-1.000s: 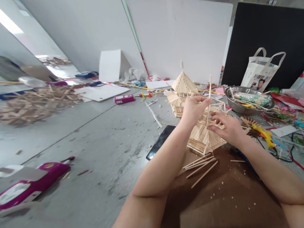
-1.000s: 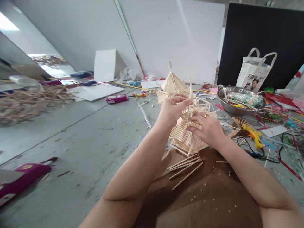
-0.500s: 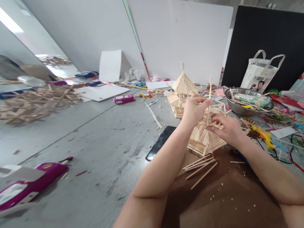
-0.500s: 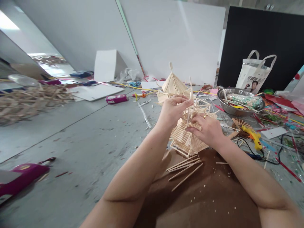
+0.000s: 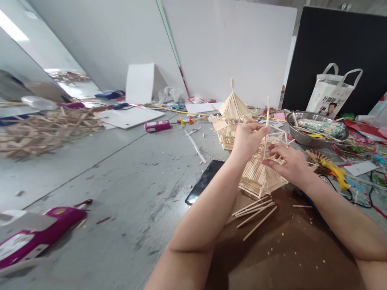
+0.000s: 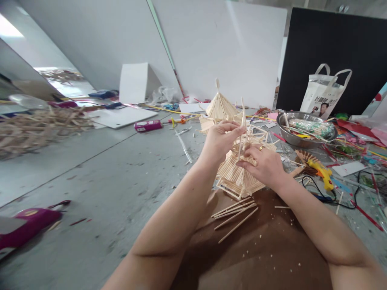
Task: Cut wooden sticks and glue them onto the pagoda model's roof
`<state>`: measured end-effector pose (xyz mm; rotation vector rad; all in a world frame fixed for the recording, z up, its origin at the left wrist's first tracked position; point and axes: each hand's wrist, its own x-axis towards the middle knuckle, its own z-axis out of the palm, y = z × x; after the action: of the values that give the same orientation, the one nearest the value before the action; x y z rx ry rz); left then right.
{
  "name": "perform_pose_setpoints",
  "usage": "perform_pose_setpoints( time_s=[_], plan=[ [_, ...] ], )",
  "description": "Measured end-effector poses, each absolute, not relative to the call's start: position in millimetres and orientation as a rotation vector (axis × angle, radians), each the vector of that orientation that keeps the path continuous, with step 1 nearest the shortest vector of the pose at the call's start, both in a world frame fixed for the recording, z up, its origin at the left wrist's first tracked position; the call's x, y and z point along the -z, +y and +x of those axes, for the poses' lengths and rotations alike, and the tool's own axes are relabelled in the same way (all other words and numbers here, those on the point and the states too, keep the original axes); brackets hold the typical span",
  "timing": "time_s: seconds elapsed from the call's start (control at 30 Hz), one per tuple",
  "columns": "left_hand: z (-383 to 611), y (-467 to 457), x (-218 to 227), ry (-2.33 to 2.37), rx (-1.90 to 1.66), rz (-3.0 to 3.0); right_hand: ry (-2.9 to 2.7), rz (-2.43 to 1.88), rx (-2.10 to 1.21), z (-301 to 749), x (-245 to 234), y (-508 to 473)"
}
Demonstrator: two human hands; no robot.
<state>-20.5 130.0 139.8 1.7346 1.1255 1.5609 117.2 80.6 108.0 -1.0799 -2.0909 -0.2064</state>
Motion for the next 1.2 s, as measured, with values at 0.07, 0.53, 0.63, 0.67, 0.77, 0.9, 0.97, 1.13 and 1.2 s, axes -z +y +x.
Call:
perform_pose_setpoints(
  time_s=[0.07,0.53,0.63,0.67,0.77,0.9,0.97,1.13,1.2],
  plan=[
    [-20.6,130.3,-139.5,1.123,-1.561,1.737,-2.093,-1.079,0.201,117.1,-108.0,80.7],
    [-20.6,132.3,-138.5,1.123,-1.548,1.737,-2.081,-1.090,0.215,116.4,-105.2,83.6],
    [-20.6,130.2,-140.1,1.139,-1.542,1.735,-2.070,-1.105,0.227,115.4,-105.6,83.3],
    [-20.6,129.5,-140.5,1.139,-1.540,1.733,-2.064,-1.109,0.233,115.1,-105.8,83.1],
    [-20.3,128.4,-140.9,1.133,-1.544,1.730,-2.065,-1.102,0.251,114.7,-106.2,82.7],
    [-20.0,129.8,-139.6,1.122,-1.552,1.727,-2.064,-1.088,0.269,115.1,-105.7,82.9],
    [-20.0,130.4,-139.0,1.125,-1.554,1.724,-2.062,-1.090,0.267,115.3,-105.3,83.2],
    [-19.7,129.3,-139.6,1.121,-1.566,1.722,-2.063,-1.096,0.259,115.7,-105.0,83.0],
    [-19.6,128.7,-140.2,1.125,-1.567,1.721,-2.061,-1.099,0.259,115.6,-105.5,82.4]
  ],
)
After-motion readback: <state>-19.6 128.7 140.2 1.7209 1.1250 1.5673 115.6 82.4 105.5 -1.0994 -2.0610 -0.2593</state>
